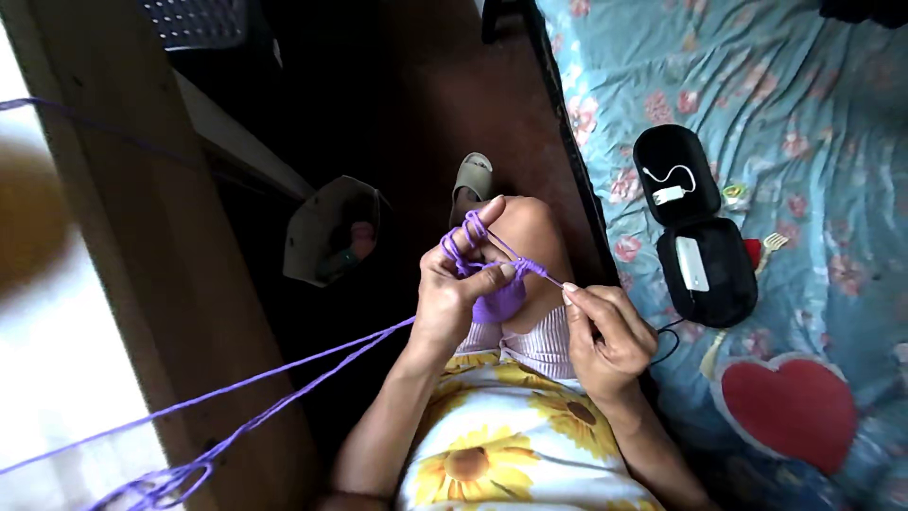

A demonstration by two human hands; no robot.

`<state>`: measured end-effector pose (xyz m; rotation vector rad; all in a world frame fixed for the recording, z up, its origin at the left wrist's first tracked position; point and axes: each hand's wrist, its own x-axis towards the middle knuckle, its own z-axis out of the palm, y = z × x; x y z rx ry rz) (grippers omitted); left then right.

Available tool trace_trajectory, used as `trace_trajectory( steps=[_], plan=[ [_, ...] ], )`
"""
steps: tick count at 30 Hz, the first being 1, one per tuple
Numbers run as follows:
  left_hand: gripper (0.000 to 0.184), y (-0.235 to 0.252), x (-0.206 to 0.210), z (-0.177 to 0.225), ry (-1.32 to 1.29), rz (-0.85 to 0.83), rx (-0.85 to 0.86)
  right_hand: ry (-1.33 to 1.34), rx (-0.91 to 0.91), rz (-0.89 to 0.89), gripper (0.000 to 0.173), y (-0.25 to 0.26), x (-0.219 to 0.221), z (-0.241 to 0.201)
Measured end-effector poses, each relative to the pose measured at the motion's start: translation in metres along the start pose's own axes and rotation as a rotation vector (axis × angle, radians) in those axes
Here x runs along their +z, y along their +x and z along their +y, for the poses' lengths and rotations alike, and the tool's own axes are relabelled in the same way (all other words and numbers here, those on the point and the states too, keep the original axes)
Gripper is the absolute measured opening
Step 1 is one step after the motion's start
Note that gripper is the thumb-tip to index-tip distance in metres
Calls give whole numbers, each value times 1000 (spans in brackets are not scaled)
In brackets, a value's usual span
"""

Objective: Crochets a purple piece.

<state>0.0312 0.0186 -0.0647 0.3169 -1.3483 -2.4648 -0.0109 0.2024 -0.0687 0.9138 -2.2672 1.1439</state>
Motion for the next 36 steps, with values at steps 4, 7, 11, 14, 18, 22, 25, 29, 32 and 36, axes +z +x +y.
trace_trajectory(
  steps=[4, 7, 11, 14, 18, 22, 25, 29, 32, 36],
  plan=[
    [59, 4, -9, 5, -90, -38, -125, 25, -17, -52, 10, -1, -4, 2],
    [56, 7, -17, 7, -140, -84, -193, 57, -17, -67, 10, -2, -6, 3],
    [50, 8, -22, 5, -206, -146, -231, 148, 49, -102, 9, -3, -9, 5],
    [47, 9, -23, 4, -224, -164, -256, 247, 117, -119, 7, -3, -9, 8],
    [48, 8, -20, 3, -210, -153, -246, 274, 153, -138, 6, -1, -11, 9],
    [49, 9, -20, 0, -216, -170, -231, 211, 113, -141, 8, 0, -12, 10],
    [48, 9, -19, -1, -213, -174, -228, 186, 94, -142, 8, -1, -12, 10],
    [49, 8, -18, -2, -195, -158, -242, 237, 117, -140, 7, -1, -11, 11],
    [49, 8, -17, -3, -184, -154, -246, 309, 166, -148, 6, -2, -10, 12],
    [49, 8, -16, -1, -180, -145, -252, 357, 203, -159, 5, -2, -9, 13]
  ],
)
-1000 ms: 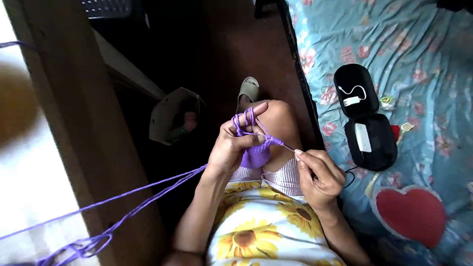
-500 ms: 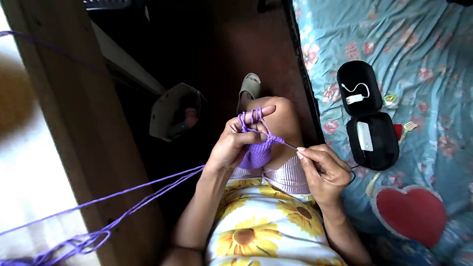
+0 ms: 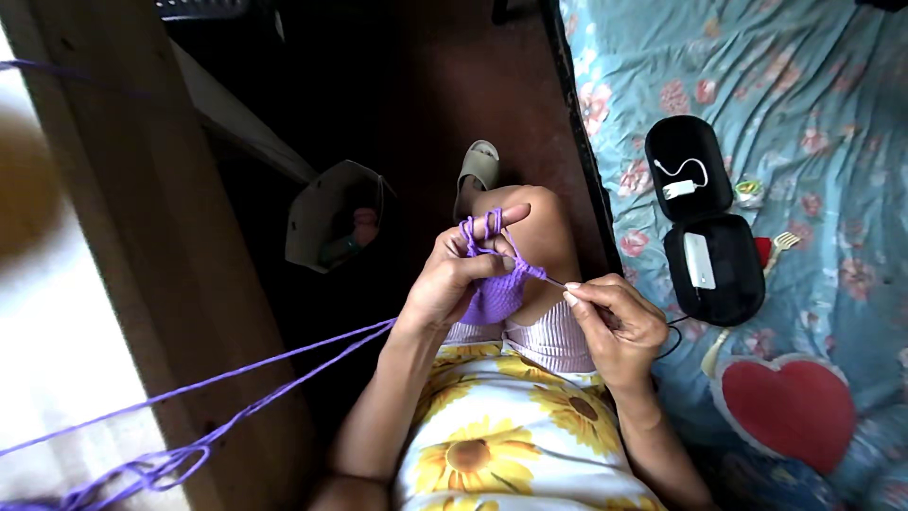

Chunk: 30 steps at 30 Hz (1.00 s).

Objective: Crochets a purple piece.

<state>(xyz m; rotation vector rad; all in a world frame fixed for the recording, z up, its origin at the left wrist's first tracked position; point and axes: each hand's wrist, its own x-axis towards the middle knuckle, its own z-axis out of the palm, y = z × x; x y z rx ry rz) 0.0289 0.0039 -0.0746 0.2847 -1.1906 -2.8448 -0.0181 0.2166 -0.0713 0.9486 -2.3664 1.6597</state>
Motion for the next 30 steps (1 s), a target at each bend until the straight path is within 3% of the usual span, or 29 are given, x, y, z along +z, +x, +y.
trace_trajectory(
  steps=[15, 21, 27, 30],
  plan=[
    [49, 0, 0, -1, 22, 1, -12, 16, 29, -8, 6, 2, 1, 1],
    [58, 1, 0, 0, 50, -16, -4, 224, 241, -36, 11, 6, -1, -3],
    [72, -1, 8, 1, 236, 98, 85, 220, 285, -27, 12, 7, 3, -4],
    [76, -1, 11, -3, 284, 116, 164, 416, 449, -20, 15, 8, 4, -5]
  ],
)
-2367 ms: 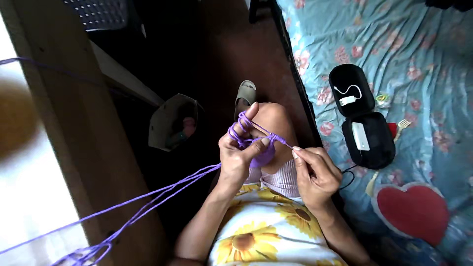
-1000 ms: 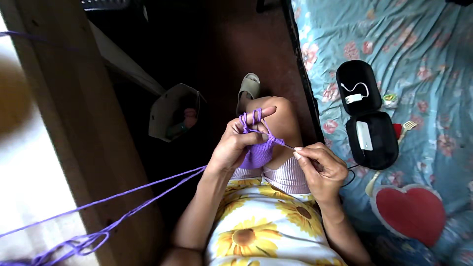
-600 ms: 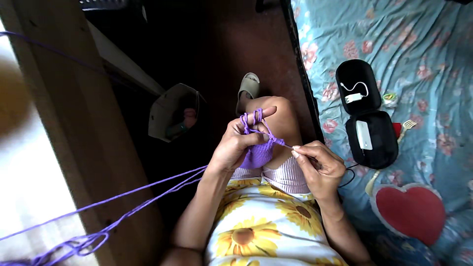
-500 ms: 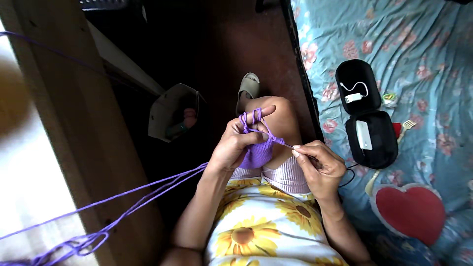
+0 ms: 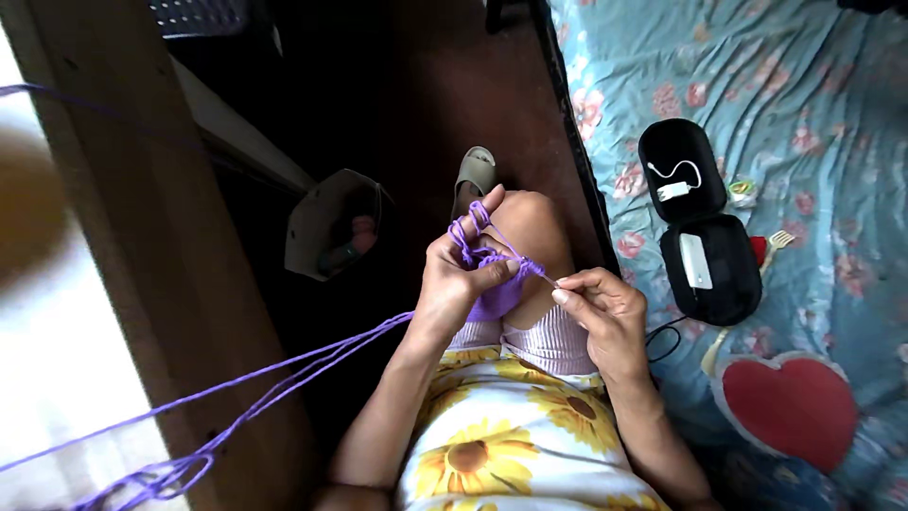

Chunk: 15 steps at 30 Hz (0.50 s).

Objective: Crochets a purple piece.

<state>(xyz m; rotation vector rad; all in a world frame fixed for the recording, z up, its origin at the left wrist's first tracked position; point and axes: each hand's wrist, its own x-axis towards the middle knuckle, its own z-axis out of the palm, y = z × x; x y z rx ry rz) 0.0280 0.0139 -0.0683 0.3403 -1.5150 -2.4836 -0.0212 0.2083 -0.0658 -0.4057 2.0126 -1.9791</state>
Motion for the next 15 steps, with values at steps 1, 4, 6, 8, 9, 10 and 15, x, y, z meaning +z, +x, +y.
trace_trajectory(
  steps=[1, 4, 6, 8, 9, 10, 15],
  plan=[
    [76, 0, 2, -1, 19, 14, 28, 65, 50, 4, 14, 1, 2, 0],
    [72, -4, 11, -4, 163, 66, 155, -30, -46, 22, 13, -1, 7, -2],
    [65, -8, 18, -11, 279, 79, 306, -246, -240, 37, 8, -1, 10, -5],
    [54, -10, 23, -24, 348, 73, 485, -417, -351, 73, 5, 1, 14, -9],
    [49, -10, 25, -29, 359, 76, 548, -427, -343, 81, 6, 2, 16, -11],
    [47, -10, 26, -31, 356, 79, 587, -368, -289, 71, 6, 4, 15, -14],
    [55, -15, 31, -24, 100, 127, 427, 112, 47, 1, 15, 6, 10, -16]
  ],
)
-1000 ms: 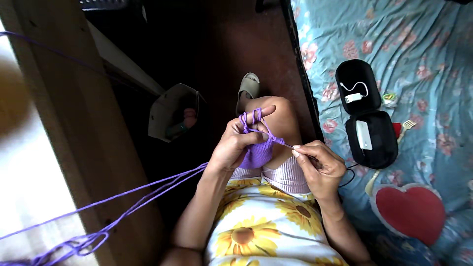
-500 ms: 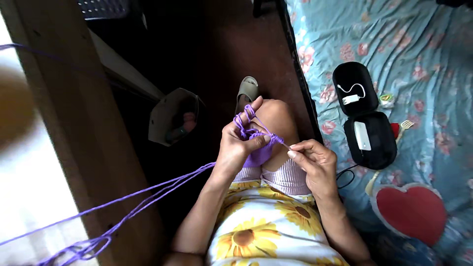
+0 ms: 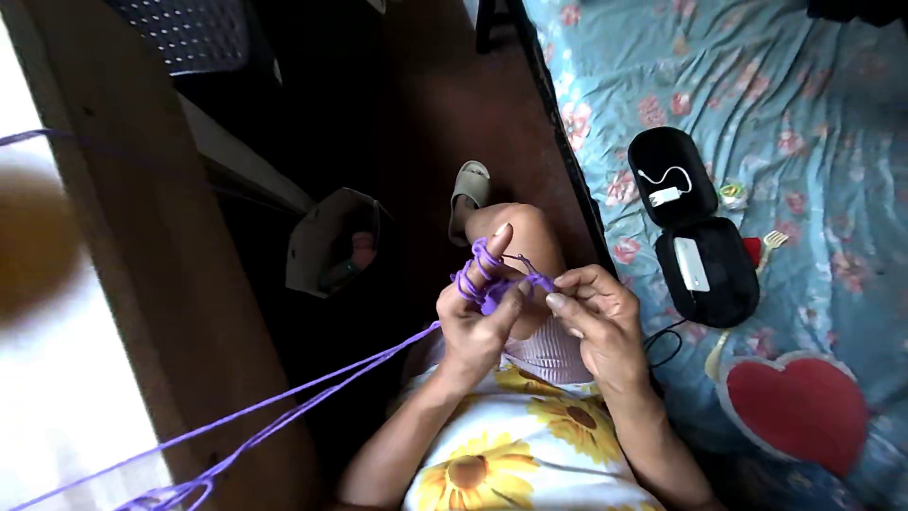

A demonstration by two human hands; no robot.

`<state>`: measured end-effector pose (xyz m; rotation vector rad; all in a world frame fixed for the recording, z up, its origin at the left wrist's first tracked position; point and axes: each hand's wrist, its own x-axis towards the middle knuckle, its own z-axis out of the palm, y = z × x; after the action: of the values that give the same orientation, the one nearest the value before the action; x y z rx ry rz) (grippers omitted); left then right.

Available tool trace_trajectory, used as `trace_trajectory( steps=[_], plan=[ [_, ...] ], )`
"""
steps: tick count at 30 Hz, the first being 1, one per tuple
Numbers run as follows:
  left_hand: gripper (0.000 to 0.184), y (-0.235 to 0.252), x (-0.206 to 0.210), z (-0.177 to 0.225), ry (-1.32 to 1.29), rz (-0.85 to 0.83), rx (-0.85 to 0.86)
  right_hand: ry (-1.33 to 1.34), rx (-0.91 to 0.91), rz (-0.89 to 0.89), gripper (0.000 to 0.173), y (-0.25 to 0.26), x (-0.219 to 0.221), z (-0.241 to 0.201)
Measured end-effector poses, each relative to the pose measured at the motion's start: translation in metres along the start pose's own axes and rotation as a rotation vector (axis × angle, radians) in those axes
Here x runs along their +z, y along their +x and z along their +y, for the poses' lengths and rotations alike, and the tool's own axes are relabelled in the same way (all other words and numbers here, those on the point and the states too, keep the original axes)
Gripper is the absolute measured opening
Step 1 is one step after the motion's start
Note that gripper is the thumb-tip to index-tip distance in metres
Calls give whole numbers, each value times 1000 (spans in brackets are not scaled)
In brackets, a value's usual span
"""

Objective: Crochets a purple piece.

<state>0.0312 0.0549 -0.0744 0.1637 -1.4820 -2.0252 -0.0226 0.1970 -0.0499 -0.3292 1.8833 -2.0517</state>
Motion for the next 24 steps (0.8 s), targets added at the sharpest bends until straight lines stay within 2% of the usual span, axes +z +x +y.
trace_trajectory(
  steps=[3, 6, 9, 13, 18, 24],
  plan=[
    [61, 3, -4, 3, -111, 36, -155, -280, -257, 75, 10, -7, 1, 8],
    [59, 7, -9, 9, -156, 73, -243, -598, -544, 165, 6, -10, 2, 17],
    [56, 13, -15, 13, -172, 59, -284, -742, -675, 199, 8, -9, 3, 18],
    [55, 18, -22, 17, -207, 1, -339, -852, -736, 199, 10, -9, 2, 18],
    [53, 26, -34, 18, -311, -49, -478, -865, -786, 154, 10, -9, -4, 19],
    [48, 32, -48, 18, -404, -135, -553, -826, -744, 89, 9, -12, -8, 16]
  ],
)
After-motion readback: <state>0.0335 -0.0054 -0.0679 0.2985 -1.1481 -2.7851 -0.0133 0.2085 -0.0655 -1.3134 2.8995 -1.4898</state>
